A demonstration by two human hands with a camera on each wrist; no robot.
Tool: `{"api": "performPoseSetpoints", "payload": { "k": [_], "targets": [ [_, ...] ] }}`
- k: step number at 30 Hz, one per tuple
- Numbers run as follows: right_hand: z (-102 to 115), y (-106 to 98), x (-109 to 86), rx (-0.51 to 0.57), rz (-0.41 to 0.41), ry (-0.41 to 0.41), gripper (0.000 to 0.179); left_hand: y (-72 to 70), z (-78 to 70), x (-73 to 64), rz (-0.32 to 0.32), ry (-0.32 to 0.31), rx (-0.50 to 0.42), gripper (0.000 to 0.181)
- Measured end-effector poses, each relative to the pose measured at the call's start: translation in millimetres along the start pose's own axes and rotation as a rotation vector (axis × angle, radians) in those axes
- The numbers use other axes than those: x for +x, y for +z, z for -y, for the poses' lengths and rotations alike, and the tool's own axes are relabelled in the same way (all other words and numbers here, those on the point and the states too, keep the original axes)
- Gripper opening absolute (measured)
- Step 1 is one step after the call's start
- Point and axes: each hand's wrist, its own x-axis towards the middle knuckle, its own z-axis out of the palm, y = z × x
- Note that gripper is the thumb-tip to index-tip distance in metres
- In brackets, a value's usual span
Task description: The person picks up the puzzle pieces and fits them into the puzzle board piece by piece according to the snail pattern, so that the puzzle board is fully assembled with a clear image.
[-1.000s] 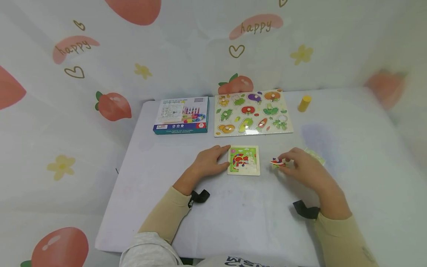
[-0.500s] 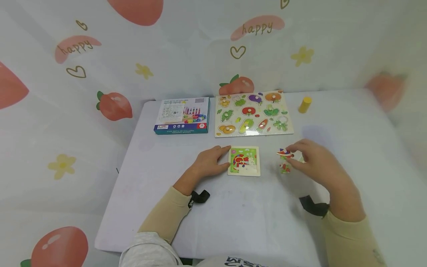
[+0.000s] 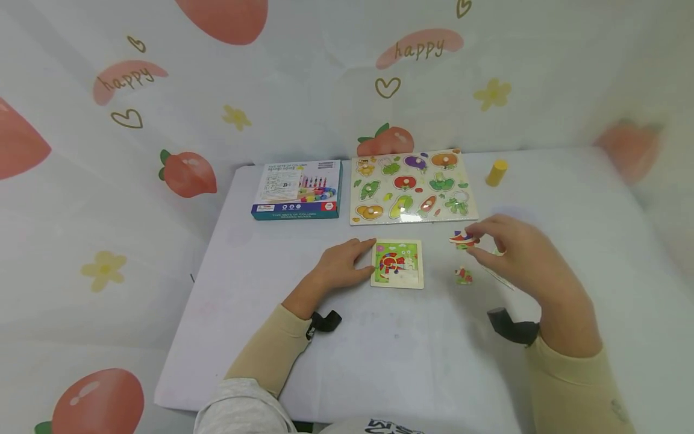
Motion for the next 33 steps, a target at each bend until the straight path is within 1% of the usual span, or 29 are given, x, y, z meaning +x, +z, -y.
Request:
{"api": "performPoseSetpoints", "payload": {
  "k": [8,12,15,26,33],
  "targets": [
    [17.4,-2.8,1.0,-0.003,-0.082,-0.091,0.036,0.4,1.0,0.4,0.011,0.01,0.014,0.068],
    [24.3,1.8,1.3,-0.006,-0.123,-0.13,0.036,-0.1,0.3,-0.1,0.018,0.002,0.013,0.068],
    [27.5,7.6,2.8,-0.016,-0.138,-0.159,0.036,-0.7,0.0,-0.1,0.019,0.001,0.014,0.068],
    [38.0,29.8,12.0,-0.016,-0.123,-0.25,0.031,-0.5,1.0,0.5,0.018,0.005,0.014,0.068],
    [45.1,44.0,18.8,-0.017,-0.033,-0.193,0.03,0.1,1.7,1.6,0.018,0.004,0.02,0.068]
  ]
}}
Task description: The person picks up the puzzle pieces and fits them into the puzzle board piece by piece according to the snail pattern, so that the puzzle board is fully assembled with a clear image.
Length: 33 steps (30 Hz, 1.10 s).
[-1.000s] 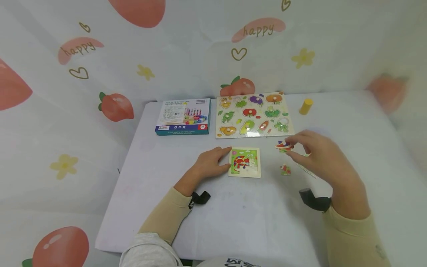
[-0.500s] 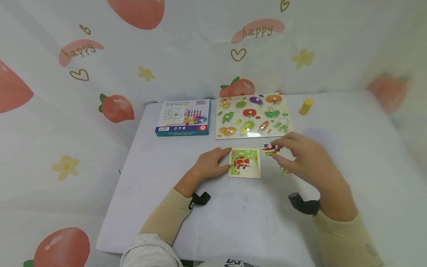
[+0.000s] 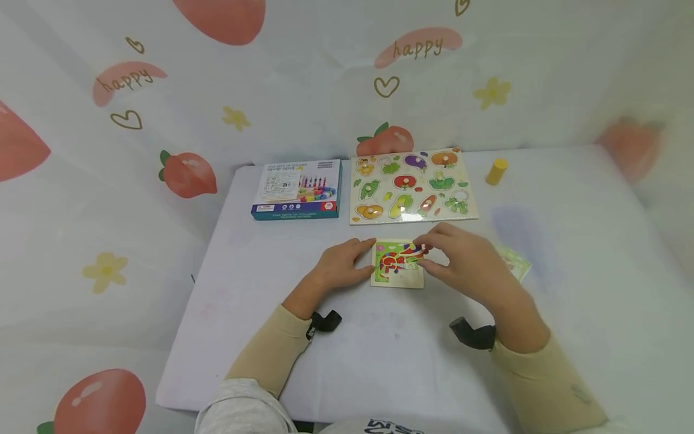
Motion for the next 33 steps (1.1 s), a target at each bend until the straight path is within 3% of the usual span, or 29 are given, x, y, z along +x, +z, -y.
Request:
{"api": "performPoseSetpoints", "payload": {
  "k": [18,33],
  "targets": [
    [-0.4,34.8,11.9,-0.028,0.111,0.006,0.036,-1.2,-0.6,-0.6,-0.011,0.005,0.014,0.067],
    [-5.8,58.4,19.5,-0.023,0.251,0.089,0.032,-0.8,-0.5,-0.4,-0.011,-0.011,0.01,0.067]
  ]
}}
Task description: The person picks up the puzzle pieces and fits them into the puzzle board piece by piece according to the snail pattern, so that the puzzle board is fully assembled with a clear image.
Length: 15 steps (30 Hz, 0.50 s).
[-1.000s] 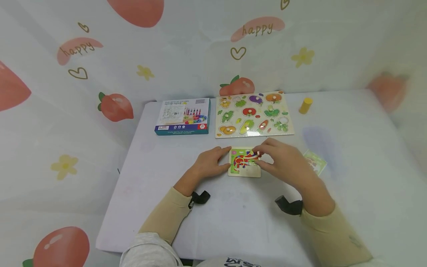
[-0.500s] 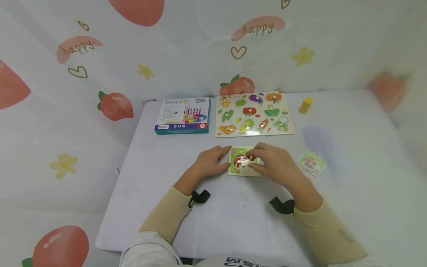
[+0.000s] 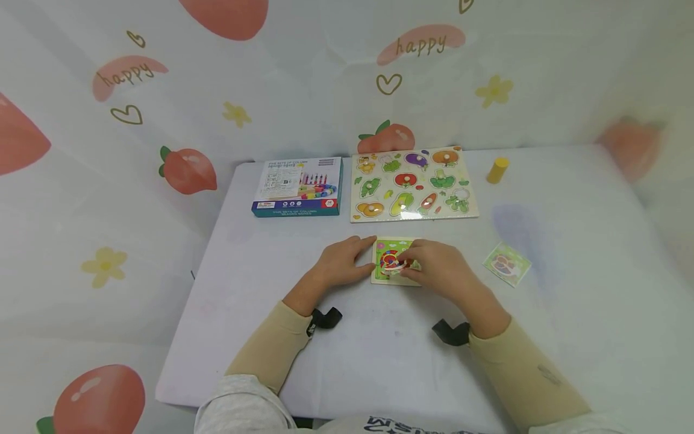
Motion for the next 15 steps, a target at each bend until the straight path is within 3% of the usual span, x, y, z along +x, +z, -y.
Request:
{"api": "performPoseSetpoints", "payload": {
  "k": [15],
  "targets": [
    [-7.8,14.8,9.7,-0.01,0.072,0.031,0.032,-0.3,0.0,0.0,-0.004,0.011,0.002,0.067]
  ]
}}
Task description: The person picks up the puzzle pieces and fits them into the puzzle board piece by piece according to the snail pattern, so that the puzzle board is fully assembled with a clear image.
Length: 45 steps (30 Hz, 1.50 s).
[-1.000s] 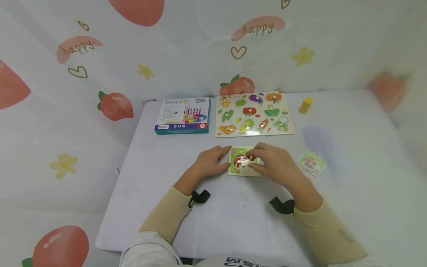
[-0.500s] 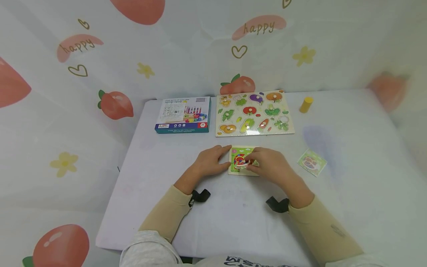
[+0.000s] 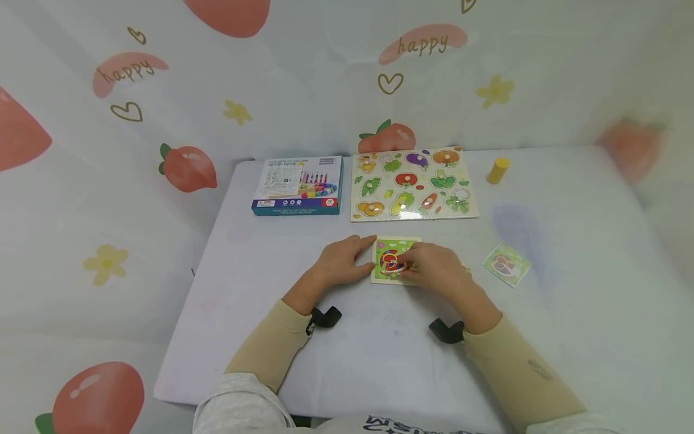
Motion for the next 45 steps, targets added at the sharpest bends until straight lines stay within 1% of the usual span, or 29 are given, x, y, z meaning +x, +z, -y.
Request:
{"api": "performPoseSetpoints", "payload": {
  "k": [9,14,18,25,28,39,45],
  "targets": [
    [-4.5,7.7,4.6,0.012,0.038,0.049,0.032,1.1,1.3,1.1,0.003,0.004,0.003,0.067],
    [-5.8,13.2,6.5,0.035,0.007,0.031,0.026,0.1,0.3,0.3,-0.001,0.0,0.005,0.067],
    [-6.3,15.8,7.3,0.028,-0.009,0.027,0.022,-1.1,-0.9,-0.3,-0.007,0.004,0.01,0.066],
    [-5.2,13.0,8.0,0.049,0.042,0.134,0.025,-0.5,-0.8,-0.3,-0.002,0.01,0.015,0.066],
    [-5.0,11.5,8.0,0.065,0.053,0.158,0.026,-0.3,-0.5,-0.2,-0.002,0.009,0.018,0.066],
    [-5.0,13.8,7.9,0.056,0.041,0.146,0.029,-0.9,-0.5,0.0,0.003,0.004,0.011,0.067],
    [-8.2,12.1,6.4,0.059,0.041,0.109,0.032,-0.9,-0.8,-0.2,0.007,0.0,0.005,0.067]
  ]
}}
